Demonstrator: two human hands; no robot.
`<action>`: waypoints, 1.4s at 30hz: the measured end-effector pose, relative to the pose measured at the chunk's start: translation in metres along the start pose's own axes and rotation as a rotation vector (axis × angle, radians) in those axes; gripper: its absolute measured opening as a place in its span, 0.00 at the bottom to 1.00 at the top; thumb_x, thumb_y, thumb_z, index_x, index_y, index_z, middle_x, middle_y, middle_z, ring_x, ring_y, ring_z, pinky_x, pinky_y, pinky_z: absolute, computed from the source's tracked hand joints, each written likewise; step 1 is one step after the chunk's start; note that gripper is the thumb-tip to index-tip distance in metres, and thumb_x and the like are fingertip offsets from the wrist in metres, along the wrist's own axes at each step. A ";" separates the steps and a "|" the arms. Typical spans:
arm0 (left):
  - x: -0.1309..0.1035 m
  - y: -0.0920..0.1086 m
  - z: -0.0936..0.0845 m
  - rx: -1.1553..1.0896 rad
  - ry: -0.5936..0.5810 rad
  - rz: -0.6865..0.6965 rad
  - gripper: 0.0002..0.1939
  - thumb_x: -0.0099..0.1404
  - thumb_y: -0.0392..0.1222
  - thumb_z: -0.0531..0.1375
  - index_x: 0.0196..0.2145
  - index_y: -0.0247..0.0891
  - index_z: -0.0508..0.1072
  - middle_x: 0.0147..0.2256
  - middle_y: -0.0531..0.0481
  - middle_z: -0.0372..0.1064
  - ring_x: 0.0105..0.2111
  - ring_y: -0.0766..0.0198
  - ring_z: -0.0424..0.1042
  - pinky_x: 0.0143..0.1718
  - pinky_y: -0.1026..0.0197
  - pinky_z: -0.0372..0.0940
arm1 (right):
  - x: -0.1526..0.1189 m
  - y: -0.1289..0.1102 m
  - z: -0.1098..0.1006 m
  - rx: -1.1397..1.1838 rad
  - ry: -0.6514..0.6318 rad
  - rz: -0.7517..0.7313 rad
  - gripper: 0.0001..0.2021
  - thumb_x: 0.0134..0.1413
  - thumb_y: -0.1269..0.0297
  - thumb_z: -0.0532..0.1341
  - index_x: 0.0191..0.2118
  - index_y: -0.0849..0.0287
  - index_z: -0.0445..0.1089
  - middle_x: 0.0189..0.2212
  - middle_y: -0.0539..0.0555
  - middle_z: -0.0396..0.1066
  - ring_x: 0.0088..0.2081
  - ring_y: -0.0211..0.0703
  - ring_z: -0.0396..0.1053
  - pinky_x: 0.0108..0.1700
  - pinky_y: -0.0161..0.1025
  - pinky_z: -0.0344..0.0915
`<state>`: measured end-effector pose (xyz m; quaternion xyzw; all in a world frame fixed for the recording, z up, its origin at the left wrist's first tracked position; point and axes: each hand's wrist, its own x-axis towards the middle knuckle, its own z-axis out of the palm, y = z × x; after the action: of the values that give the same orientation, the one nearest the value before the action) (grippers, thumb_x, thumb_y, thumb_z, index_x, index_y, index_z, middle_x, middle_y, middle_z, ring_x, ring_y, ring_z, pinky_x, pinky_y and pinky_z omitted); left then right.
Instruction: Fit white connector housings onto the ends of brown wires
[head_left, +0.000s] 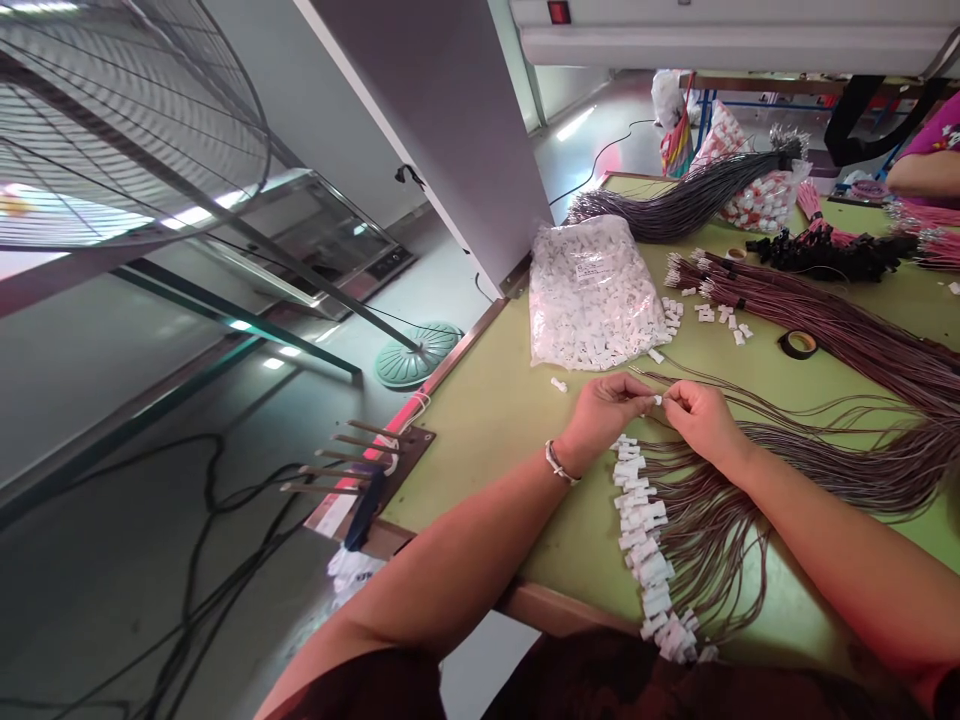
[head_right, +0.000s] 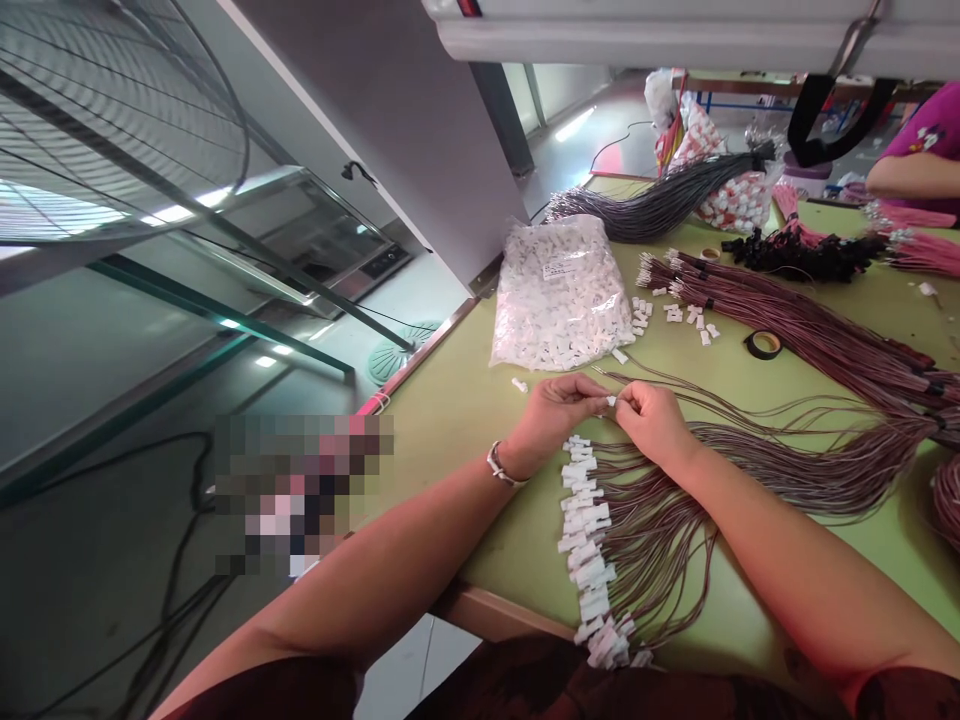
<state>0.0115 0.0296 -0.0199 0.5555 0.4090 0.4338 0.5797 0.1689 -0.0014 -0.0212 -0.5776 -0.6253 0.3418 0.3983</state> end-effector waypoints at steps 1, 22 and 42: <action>0.000 0.000 0.000 -0.009 -0.001 -0.005 0.05 0.47 0.36 0.67 0.24 0.33 0.75 0.23 0.50 0.72 0.25 0.68 0.68 0.30 0.63 0.66 | 0.000 0.000 -0.001 0.015 -0.017 0.010 0.07 0.45 0.62 0.56 0.22 0.59 0.64 0.15 0.46 0.59 0.19 0.33 0.52 0.22 0.32 0.51; -0.002 0.014 -0.026 0.231 -0.275 -0.064 0.07 0.50 0.41 0.66 0.26 0.33 0.76 0.22 0.49 0.72 0.22 0.68 0.68 0.25 0.66 0.65 | -0.003 -0.006 -0.017 -0.069 -0.015 -0.059 0.07 0.46 0.66 0.55 0.21 0.58 0.65 0.16 0.46 0.60 0.20 0.34 0.55 0.24 0.33 0.53; 0.010 0.044 -0.098 0.913 0.233 -0.168 0.13 0.48 0.44 0.66 0.16 0.37 0.67 0.14 0.51 0.63 0.16 0.66 0.62 0.21 0.63 0.56 | 0.001 0.009 -0.006 -0.462 0.101 -0.139 0.07 0.58 0.63 0.50 0.34 0.57 0.62 0.25 0.53 0.67 0.25 0.42 0.62 0.29 0.38 0.55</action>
<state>-0.0813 0.0678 0.0198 0.6660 0.6634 0.2210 0.2597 0.1780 0.0002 -0.0267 -0.6254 -0.7044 0.1320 0.3087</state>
